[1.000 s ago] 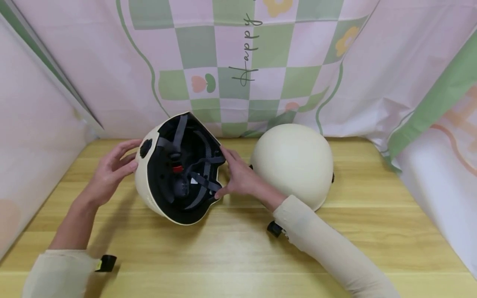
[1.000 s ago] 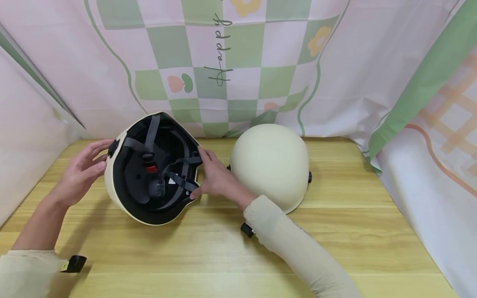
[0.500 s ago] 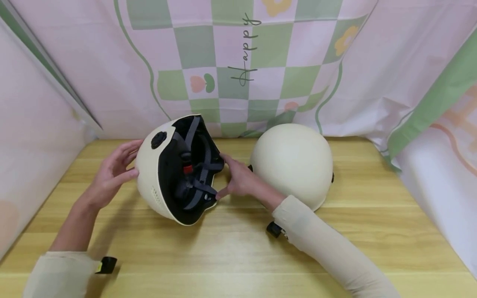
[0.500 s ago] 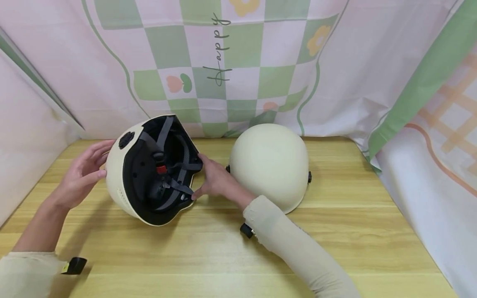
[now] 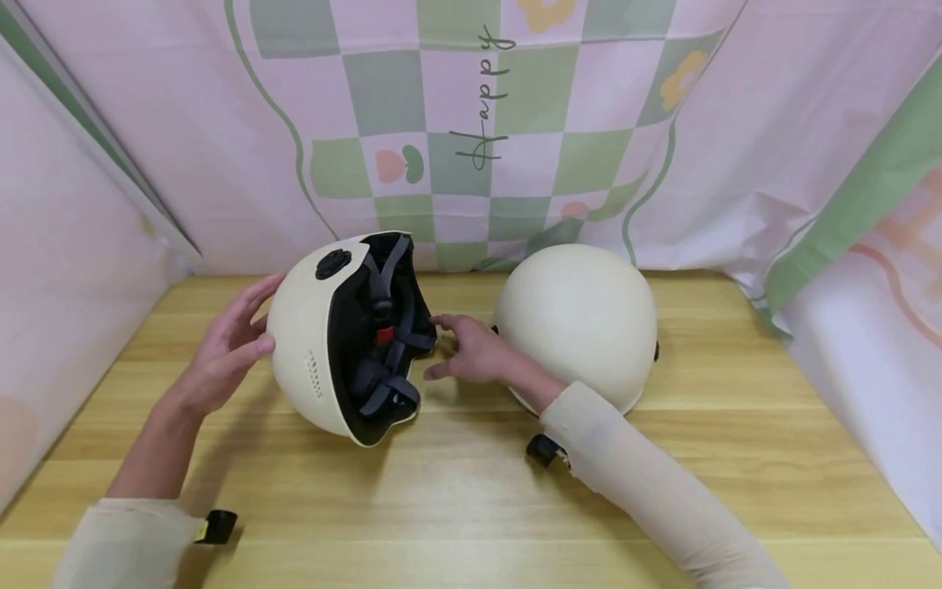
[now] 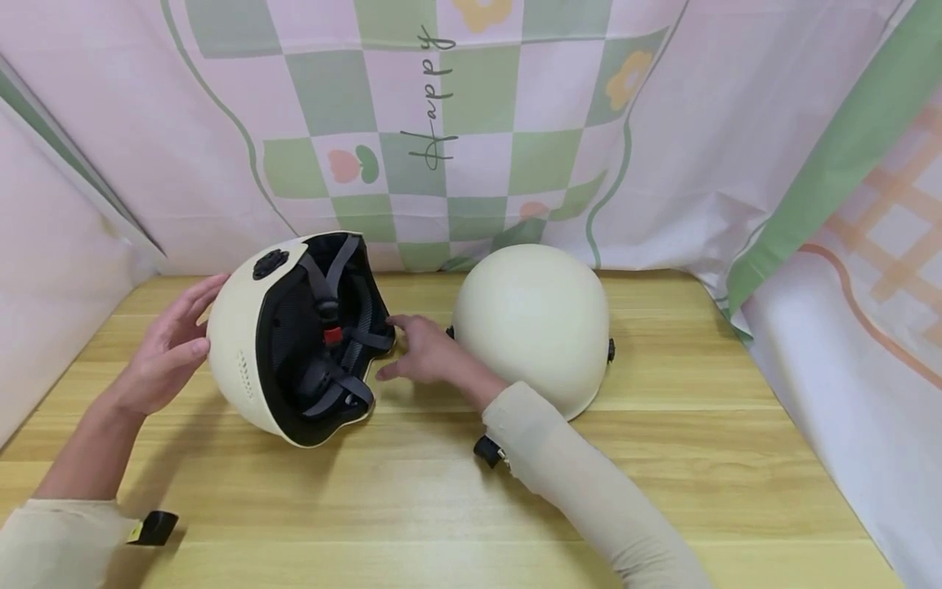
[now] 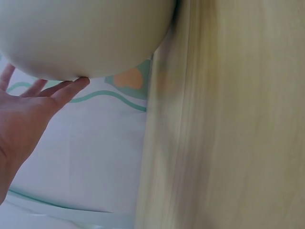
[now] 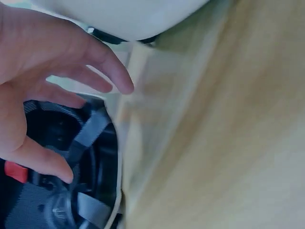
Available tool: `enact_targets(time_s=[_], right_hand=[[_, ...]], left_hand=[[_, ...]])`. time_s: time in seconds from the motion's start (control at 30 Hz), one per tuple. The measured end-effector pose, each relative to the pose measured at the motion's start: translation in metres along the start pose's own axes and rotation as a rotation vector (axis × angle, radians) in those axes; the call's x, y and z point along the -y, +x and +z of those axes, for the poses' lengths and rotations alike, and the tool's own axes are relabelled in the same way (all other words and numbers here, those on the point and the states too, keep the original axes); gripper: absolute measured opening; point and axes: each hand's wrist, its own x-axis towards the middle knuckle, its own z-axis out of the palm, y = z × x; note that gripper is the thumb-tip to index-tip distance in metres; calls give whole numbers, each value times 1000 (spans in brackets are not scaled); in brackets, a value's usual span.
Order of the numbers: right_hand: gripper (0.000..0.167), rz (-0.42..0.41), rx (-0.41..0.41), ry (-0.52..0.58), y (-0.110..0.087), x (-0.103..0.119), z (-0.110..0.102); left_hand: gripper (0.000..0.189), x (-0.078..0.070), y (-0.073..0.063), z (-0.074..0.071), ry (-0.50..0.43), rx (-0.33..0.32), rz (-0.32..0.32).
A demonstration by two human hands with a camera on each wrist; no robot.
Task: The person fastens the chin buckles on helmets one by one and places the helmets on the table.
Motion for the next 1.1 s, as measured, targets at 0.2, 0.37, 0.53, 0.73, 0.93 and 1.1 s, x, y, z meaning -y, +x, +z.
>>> enact_targets(time_s=[0.2,0.37,0.53,0.73,0.93,1.1], right_hand=[[65,-174,-192,278,-1,20,-16],[48,-350,-308,451,-5,48,-29],[49,-407,-262,450,-3,77,-35],[53,-414,-212,373,4,97,-35],[53,-356,-173,284,8,107,-36],[51,-298,-164,379,10,113,-35]], left_hand=[[68,-1,-1,0,2,-5,5],[68,-1,-3,0,8,-9,8],[68,-2,-3,0,15,-24,-6],[67,-3,-3,0,9,-11,-9],[68,-3,-2,0,15,-6,-17],[69,-3,-4,0,22,-11,-17]])
